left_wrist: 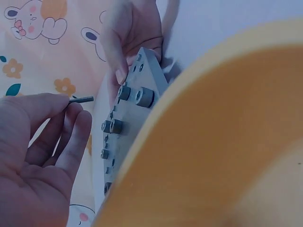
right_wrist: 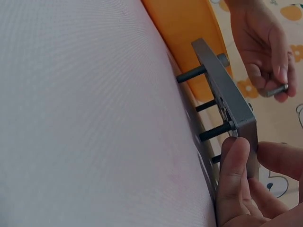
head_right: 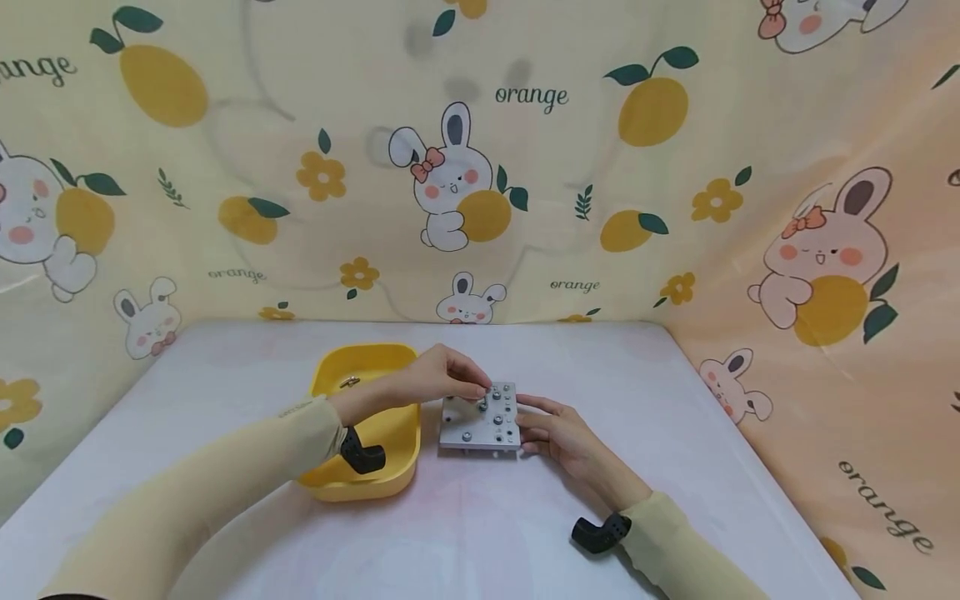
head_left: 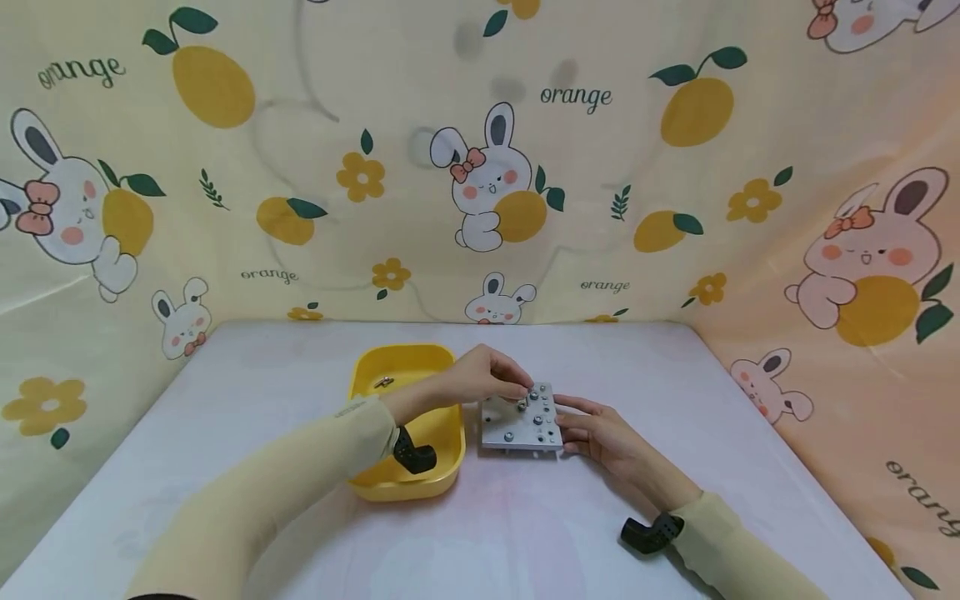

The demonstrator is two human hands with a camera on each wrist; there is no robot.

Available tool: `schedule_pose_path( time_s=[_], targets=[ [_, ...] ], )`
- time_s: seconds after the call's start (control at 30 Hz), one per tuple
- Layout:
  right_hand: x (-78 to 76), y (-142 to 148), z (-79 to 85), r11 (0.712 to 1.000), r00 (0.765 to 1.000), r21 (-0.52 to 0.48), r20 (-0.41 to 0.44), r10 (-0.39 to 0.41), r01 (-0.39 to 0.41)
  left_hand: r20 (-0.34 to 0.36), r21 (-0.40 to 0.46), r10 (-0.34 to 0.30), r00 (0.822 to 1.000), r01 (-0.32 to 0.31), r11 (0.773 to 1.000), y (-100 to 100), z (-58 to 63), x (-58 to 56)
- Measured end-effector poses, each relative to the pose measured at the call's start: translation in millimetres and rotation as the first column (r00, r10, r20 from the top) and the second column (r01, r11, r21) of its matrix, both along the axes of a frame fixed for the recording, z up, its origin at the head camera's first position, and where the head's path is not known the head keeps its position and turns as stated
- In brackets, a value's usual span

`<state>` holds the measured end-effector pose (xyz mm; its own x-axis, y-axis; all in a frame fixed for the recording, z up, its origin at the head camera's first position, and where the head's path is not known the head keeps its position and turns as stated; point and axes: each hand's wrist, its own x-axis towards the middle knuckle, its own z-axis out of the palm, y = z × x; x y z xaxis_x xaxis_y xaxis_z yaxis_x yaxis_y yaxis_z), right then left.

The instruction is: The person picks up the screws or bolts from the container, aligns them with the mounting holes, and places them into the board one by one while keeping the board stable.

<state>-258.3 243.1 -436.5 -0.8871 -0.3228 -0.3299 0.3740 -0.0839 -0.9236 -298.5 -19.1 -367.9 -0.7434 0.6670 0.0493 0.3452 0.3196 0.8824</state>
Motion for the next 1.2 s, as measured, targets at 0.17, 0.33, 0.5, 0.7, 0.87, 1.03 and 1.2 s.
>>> schedule_pose_path(
  time_s=[0.17,0.33,0.5,0.7,0.87,1.03,1.2],
  targets=[
    [-0.1,1,-1.7,1.000,1.000,0.001,-0.009,0.009,-0.009,-0.026,-0.028,0.006,1.000,-0.007,1.000,7,-4.9,-1.4],
    [1.0,0,1.2,1.000,1.000,0.009,-0.011,0.009,-0.009,-0.056,-0.056,0.002,0.998,-0.005,0.998,16,-5.2,-2.7],
    [0.9,0,2.8,1.000,1.000,0.009,0.004,-0.004,0.004,-0.069,-0.067,-0.001,0.998,-0.004,0.998,27,-6.2,-4.4],
    [-0.5,-1,2.1,1.000,0.999,0.010,0.022,-0.027,0.027,-0.112,-0.109,0.016,0.994,-0.028,0.994,35,-9.8,-5.7],
    [-0.1,-2,4.2,1.000,1.000,0.001,0.015,-0.018,0.018,-0.149,-0.133,0.012,0.989,-0.032,0.991,37,-11.6,-8.2],
    [0.7,-1,4.9,1.000,1.000,-0.004,0.009,-0.004,0.004,-0.184,-0.178,-0.016,0.983,-0.017,0.984,41,-9.2,-6.3],
    [1.2,-1,4.7,1.000,1.000,0.002,0.024,-0.008,0.008,-0.210,-0.200,-0.036,0.977,-0.007,0.980,43,-10.6,-4.8]
  ],
)
